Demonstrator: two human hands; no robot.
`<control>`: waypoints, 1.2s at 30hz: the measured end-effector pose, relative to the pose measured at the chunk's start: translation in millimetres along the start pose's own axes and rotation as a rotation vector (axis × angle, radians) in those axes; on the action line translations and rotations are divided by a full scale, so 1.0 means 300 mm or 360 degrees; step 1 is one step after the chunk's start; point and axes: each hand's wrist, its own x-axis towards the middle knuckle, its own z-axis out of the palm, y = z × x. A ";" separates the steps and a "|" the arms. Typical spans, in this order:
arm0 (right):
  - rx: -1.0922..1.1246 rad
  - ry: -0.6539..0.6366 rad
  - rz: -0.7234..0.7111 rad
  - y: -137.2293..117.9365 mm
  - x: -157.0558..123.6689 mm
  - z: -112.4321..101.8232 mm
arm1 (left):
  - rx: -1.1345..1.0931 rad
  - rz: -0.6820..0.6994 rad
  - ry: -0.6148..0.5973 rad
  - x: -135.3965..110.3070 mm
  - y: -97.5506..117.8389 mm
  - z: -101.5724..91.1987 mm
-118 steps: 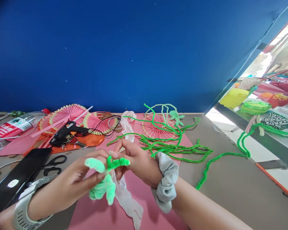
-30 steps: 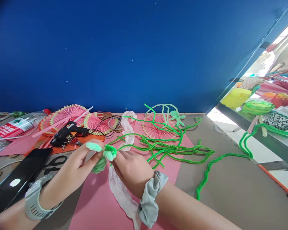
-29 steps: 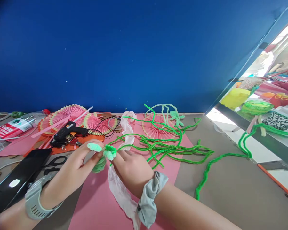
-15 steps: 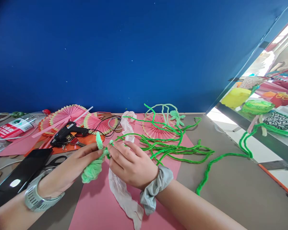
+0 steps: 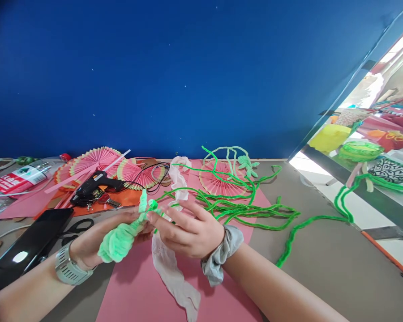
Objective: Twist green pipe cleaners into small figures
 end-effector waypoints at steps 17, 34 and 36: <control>0.0191 0.0059 -0.0195 -0.015 -0.007 0.001 | 0.0220 -0.0133 -0.0327 0.007 0.001 -0.090; 0.0255 -0.0167 -0.0073 0.004 0.033 -0.015 | 0.0615 0.0060 -0.0226 0.009 0.023 -0.036; 0.0400 -0.0199 0.0044 0.007 0.031 -0.009 | 0.0796 0.0114 -0.0175 0.006 0.025 -0.027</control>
